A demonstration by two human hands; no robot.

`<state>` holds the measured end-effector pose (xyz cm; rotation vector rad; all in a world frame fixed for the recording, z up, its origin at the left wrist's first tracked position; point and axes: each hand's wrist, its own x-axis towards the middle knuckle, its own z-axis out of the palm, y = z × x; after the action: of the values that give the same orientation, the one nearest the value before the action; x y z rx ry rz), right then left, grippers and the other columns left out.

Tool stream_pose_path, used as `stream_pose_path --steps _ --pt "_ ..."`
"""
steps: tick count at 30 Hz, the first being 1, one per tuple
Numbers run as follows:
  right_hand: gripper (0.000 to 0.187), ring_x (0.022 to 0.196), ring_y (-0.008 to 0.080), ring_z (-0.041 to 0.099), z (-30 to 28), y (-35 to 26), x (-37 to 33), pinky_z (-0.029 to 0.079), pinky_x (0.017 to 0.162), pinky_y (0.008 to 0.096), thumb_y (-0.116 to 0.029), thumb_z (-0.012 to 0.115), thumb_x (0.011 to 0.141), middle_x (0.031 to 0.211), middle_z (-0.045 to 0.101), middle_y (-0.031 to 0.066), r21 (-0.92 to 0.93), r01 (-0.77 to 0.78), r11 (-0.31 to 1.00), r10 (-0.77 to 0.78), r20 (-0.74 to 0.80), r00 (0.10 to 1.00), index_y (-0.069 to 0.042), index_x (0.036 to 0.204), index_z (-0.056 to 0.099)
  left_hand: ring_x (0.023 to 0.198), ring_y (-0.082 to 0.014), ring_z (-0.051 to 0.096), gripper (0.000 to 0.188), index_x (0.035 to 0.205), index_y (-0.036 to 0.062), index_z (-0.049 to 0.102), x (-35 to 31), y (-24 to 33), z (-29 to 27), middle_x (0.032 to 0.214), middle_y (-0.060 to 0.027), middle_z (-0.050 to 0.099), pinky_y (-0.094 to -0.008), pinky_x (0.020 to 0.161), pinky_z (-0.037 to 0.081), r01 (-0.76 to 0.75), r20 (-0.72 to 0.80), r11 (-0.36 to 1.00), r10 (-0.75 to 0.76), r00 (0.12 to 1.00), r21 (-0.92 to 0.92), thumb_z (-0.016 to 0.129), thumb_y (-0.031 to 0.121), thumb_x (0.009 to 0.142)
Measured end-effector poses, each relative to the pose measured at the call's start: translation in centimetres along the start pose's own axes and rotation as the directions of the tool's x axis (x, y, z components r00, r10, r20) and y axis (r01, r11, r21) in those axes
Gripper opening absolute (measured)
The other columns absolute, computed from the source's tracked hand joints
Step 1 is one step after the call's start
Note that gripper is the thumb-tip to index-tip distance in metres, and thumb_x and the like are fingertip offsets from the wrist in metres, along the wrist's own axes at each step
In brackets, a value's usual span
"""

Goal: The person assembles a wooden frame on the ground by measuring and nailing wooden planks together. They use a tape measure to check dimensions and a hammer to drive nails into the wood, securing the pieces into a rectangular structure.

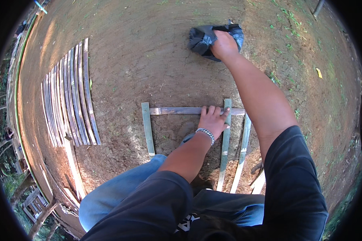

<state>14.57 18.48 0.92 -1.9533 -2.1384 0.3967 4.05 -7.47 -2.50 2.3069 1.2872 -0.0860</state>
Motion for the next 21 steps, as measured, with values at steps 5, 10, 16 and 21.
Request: stream_pose_path --steps 5,10,16,21 --pt "0.017 0.096 0.0383 0.071 -6.4 -2.5 -5.3 0.056 0.085 0.0458 -0.017 0.061 0.094 0.102 0.074 0.019 0.205 0.151 0.967 -0.088 -0.288 0.954 -0.005 0.1 0.071 0.123 -0.0289 0.046 0.067 0.15 0.02 0.053 -0.1 -0.4 -0.2 0.119 -0.009 0.058 -0.0509 0.109 0.03 -0.002 -0.002 1.0 0.002 1.0 0.008 0.068 0.049 0.091" --pt "0.019 0.07 0.0171 0.065 -9.9 1.7 -18.6 0.052 0.068 0.0336 -0.024 0.07 0.097 0.078 0.069 0.0079 0.551 -0.262 0.792 0.368 -0.089 0.925 -0.005 0.093 0.07 0.121 -0.0279 0.047 0.06 0.144 0.0194 0.06 0.0 -0.5 -1.0 0.117 -0.0093 0.059 -0.0484 0.105 0.032 -0.015 -0.022 1.0 0.015 1.0 -0.025 0.066 0.049 0.093" --pt "0.019 0.07 0.0091 0.062 0.1 5.2 -29.8 0.05 0.067 0.0256 -0.02 0.07 0.097 0.08 0.071 0.0013 0.708 -0.589 0.391 0.594 0.295 0.749 -0.002 0.095 0.073 0.109 -0.0263 0.057 0.048 0.131 0.0139 0.07 0.8 0.2 0.5 0.107 -0.0077 0.064 -0.042 0.099 0.042 0.015 -0.14 0.979 -0.044 0.989 -0.204 0.076 0.032 0.087" --pt "0.017 0.07 0.0084 0.063 2.5 3.6 -29.4 0.05 0.065 0.0269 -0.018 0.073 0.095 0.079 0.072 0.003 0.755 -0.555 0.348 0.573 0.297 0.764 -0.002 0.097 0.075 0.089 -0.0322 0.069 0.042 0.123 0.0062 0.073 1.7 0.8 2.0 0.1 -0.0156 0.069 -0.0403 0.085 0.056 0.125 -0.157 0.824 -0.251 0.955 -0.553 0.079 0.012 0.082"
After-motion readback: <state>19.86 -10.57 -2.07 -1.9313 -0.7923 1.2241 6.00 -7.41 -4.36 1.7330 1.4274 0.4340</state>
